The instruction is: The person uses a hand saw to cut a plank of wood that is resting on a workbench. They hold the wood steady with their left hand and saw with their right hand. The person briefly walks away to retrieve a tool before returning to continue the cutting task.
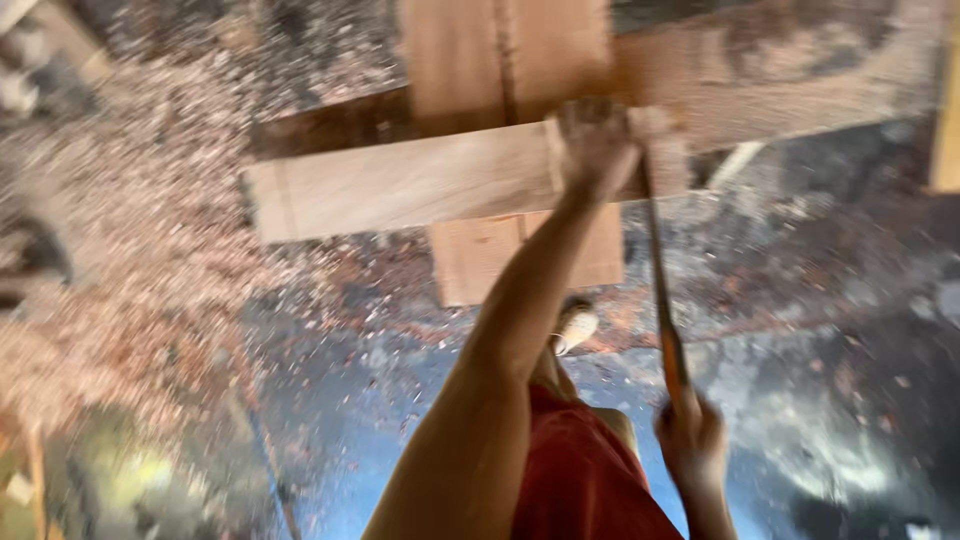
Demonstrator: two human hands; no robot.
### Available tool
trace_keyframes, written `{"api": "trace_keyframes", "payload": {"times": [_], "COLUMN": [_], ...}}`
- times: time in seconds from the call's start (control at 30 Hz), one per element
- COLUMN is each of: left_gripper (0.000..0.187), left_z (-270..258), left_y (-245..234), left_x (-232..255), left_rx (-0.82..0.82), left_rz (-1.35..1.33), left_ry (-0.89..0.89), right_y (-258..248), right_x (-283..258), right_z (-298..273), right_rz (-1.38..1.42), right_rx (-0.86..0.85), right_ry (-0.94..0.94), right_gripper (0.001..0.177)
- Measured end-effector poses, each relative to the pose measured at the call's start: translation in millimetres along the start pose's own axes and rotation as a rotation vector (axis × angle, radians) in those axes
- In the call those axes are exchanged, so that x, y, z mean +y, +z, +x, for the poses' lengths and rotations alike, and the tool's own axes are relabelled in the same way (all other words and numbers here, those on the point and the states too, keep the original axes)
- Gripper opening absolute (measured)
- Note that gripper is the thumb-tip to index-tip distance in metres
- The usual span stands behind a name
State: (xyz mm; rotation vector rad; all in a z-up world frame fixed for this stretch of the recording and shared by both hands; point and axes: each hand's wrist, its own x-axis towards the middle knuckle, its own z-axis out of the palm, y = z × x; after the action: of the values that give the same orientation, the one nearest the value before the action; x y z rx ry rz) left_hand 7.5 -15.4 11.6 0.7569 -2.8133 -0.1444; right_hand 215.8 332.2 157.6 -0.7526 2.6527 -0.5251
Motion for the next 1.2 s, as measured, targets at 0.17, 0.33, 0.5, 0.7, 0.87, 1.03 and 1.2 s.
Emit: {"api": "trace_keyframes", "payload": {"times": [0.17, 0.33, 0.5, 0.7, 0.87, 1.03, 1.2], "left_gripper": [0.045, 0.041, 0.041, 0.043, 0.043, 0.044, 0.042], "left_z": [5.3, 4.7, 12.5, 6.2, 4.6, -1.1, 0.9], "left_y": [-61.6, -85.5, -81.2, -66.9, -74.2, -76.3, -78.2], "left_x": [-28.3, -20.3, -19.8, -36.0, -22.4, -16.6, -19.3], "left_rx": [-0.200, 0.021, -0.123, -0.067, -0.192, -0.185, -0.087], "left_rz": [-0.188, -0.135, -0.156, -0.147, -0.164, -0.179, -0.180], "left_ry": [-0.203, -0.199, -0.208, -0.189, -0.177, -0.127, -0.125], "right_y": [12.9, -45.5, -48.9, 1.3, -65.3, -28.7, -4.3], "right_x": [-31.5, -61.0, -42.3, -33.9, -55.0, -40.9, -65.3], "right_z": [147.3, 9.3, 19.1, 142.4, -39.6, 41.4, 132.0], "right_rz": [0.603, 0.558, 0.437, 0.443, 0.603, 0.126, 0.530], "right_rx": [-0.106, -0.070, -0.166, -0.035, -0.104, 0.058, -0.013], "right_ry": [0.400, 0.477, 0.581, 0.103, 0.610, -0.130, 0.286], "right_gripper": [0.060, 0.055, 0.059, 0.040, 0.057, 0.017, 0.058]}}
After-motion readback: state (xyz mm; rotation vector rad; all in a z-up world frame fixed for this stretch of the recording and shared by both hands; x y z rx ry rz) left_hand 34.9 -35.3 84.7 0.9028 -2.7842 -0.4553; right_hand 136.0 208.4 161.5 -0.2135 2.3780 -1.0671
